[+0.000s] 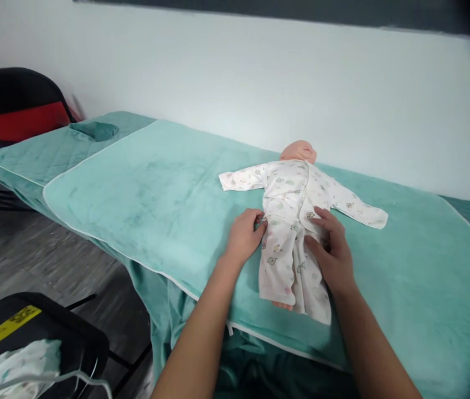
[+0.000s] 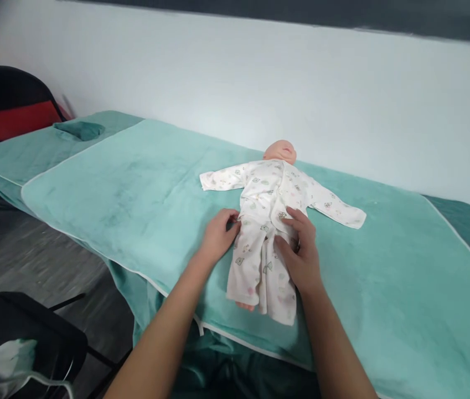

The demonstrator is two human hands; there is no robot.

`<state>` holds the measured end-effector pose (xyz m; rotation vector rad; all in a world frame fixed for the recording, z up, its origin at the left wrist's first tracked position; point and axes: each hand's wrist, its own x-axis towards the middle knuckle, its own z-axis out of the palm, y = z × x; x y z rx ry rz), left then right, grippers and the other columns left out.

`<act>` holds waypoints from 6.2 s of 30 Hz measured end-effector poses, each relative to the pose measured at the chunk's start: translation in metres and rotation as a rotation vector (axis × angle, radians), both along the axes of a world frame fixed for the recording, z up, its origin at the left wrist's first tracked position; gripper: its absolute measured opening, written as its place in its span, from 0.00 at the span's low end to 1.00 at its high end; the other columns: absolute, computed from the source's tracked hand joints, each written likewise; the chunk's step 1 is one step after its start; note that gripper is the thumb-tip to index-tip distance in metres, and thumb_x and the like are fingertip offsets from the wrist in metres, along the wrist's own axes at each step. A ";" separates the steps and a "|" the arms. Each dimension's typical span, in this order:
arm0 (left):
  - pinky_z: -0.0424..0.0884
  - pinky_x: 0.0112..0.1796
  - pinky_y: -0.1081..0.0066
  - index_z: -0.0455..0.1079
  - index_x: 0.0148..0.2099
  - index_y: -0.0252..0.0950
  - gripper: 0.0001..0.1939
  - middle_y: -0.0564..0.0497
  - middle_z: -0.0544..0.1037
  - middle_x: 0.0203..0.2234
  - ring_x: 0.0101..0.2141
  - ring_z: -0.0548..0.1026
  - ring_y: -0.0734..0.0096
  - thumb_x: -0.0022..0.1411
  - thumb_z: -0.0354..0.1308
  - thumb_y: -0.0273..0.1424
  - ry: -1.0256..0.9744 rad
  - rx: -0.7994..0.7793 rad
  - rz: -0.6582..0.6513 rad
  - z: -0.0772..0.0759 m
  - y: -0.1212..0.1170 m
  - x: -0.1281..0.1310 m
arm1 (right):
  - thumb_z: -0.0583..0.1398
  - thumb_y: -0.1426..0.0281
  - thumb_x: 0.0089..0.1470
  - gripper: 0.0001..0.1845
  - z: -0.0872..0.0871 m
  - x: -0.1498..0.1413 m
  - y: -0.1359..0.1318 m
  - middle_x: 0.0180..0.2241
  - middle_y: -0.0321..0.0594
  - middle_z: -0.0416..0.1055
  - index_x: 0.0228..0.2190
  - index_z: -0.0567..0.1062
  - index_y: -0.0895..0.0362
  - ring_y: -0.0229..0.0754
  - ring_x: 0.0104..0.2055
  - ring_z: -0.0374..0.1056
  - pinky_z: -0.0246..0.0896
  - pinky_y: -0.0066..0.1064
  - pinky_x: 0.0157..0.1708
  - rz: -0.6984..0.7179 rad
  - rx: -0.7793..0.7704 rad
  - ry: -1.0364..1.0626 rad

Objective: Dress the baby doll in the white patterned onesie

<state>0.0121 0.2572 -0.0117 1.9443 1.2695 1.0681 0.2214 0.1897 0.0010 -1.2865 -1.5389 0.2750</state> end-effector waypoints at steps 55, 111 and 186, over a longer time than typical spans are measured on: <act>0.70 0.38 0.64 0.66 0.65 0.46 0.26 0.43 0.74 0.52 0.42 0.78 0.57 0.67 0.47 0.28 0.592 0.024 0.528 0.024 0.113 -0.044 | 0.61 0.65 0.55 0.20 -0.015 0.207 0.065 0.35 0.46 0.72 0.48 0.78 0.59 0.42 0.33 0.63 0.55 0.41 0.38 -0.682 -0.364 -0.099; 0.66 0.40 0.63 0.67 0.54 0.40 0.14 0.42 0.81 0.42 0.43 0.78 0.53 0.70 0.46 0.31 0.399 -0.003 0.699 0.020 0.148 -0.058 | 0.64 0.67 0.60 0.11 -0.004 -0.059 -0.111 0.62 0.49 0.64 0.44 0.71 0.52 0.60 0.66 0.56 0.60 0.61 0.59 -0.081 -0.051 -0.500; 0.71 0.54 0.66 0.72 0.60 0.39 0.26 0.47 0.78 0.56 0.55 0.75 0.59 0.66 0.56 0.48 -0.268 -0.291 -0.021 0.042 0.009 0.033 | 0.50 0.52 0.62 0.22 0.004 0.069 0.060 0.35 0.41 0.77 0.43 0.72 0.53 0.47 0.38 0.70 0.60 0.35 0.40 -0.181 -0.437 0.044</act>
